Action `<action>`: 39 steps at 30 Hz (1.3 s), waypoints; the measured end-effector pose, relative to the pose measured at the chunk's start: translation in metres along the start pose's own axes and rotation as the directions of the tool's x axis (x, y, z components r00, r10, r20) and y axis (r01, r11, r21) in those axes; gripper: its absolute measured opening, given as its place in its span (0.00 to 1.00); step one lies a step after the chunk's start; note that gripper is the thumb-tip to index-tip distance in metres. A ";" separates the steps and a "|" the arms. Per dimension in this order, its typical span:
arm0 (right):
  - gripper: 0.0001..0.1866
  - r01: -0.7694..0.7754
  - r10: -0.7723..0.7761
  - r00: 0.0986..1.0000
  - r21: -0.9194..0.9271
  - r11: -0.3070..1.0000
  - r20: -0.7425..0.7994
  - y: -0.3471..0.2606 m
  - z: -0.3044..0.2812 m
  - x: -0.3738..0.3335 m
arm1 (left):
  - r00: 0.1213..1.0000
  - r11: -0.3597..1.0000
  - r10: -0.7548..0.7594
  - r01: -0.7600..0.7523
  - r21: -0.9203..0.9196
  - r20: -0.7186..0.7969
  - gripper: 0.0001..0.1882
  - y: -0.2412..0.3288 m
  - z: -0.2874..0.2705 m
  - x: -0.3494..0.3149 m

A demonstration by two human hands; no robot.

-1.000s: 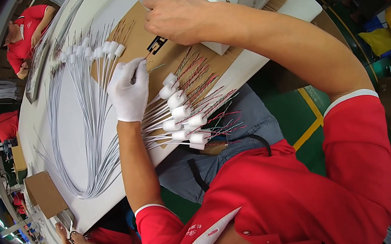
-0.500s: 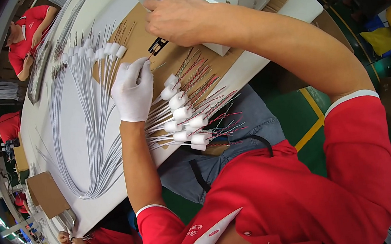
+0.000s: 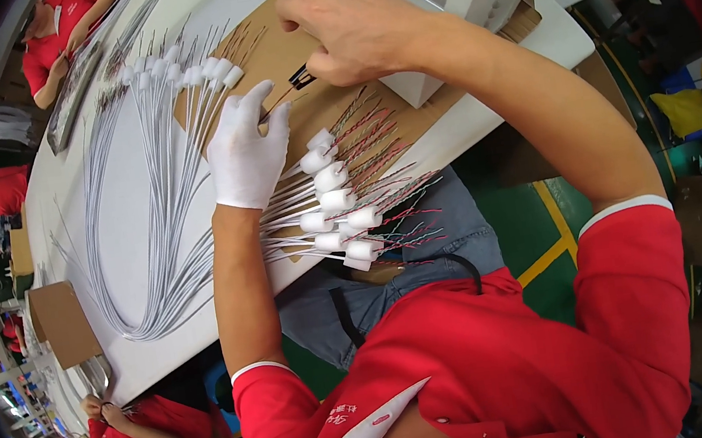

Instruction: Organizing and assembling electronic cables with white connectors using a handheld crimping or cutting tool at a factory workbench.

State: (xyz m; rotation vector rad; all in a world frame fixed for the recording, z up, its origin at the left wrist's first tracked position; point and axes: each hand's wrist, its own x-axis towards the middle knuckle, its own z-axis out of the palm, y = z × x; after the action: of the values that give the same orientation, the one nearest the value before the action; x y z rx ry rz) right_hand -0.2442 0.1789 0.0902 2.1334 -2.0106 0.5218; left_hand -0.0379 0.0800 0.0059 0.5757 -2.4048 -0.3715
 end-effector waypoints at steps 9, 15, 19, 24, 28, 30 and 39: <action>0.19 0.099 -0.116 0.979 -0.109 0.989 -0.166 0.002 0.011 -0.002 | 0.997 1.000 -0.023 0.023 0.003 0.068 0.21 -0.002 -0.001 -0.001; 0.21 0.103 -0.111 0.992 -0.135 0.985 -0.056 0.002 0.008 -0.004 | 0.992 0.998 -0.054 0.057 -0.029 0.112 0.22 0.000 -0.001 0.001; 0.20 0.132 -0.137 0.990 -0.190 0.973 -0.016 0.000 0.009 -0.003 | 0.982 0.987 -0.085 0.106 -0.121 0.166 0.21 -0.005 -0.008 0.000; 0.20 0.174 -0.135 0.982 -0.357 0.918 0.132 -0.002 0.009 -0.005 | 0.936 0.947 -0.115 0.204 -0.248 0.333 0.19 -0.028 -0.039 -0.004; 0.21 0.239 -0.145 0.962 -0.456 0.857 0.233 0.003 0.017 -0.005 | 0.909 0.969 -0.027 0.127 -0.213 0.416 0.15 -0.032 -0.048 -0.007; 0.21 0.248 -0.132 0.956 -0.479 0.842 0.263 0.008 0.017 -0.005 | 0.900 0.976 0.031 0.066 -0.205 0.434 0.14 -0.030 -0.054 -0.006; 0.12 0.234 -0.127 0.949 -0.372 0.898 0.290 0.006 0.011 0.007 | 0.828 0.946 0.039 0.149 -0.286 0.559 0.15 -0.045 -0.030 -0.008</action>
State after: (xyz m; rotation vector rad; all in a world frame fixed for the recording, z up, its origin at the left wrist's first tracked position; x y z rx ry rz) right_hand -0.2481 0.1679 0.0821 2.1732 -1.8043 -0.2008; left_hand 0.0009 0.0415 0.0067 0.4258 -2.7904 -1.0666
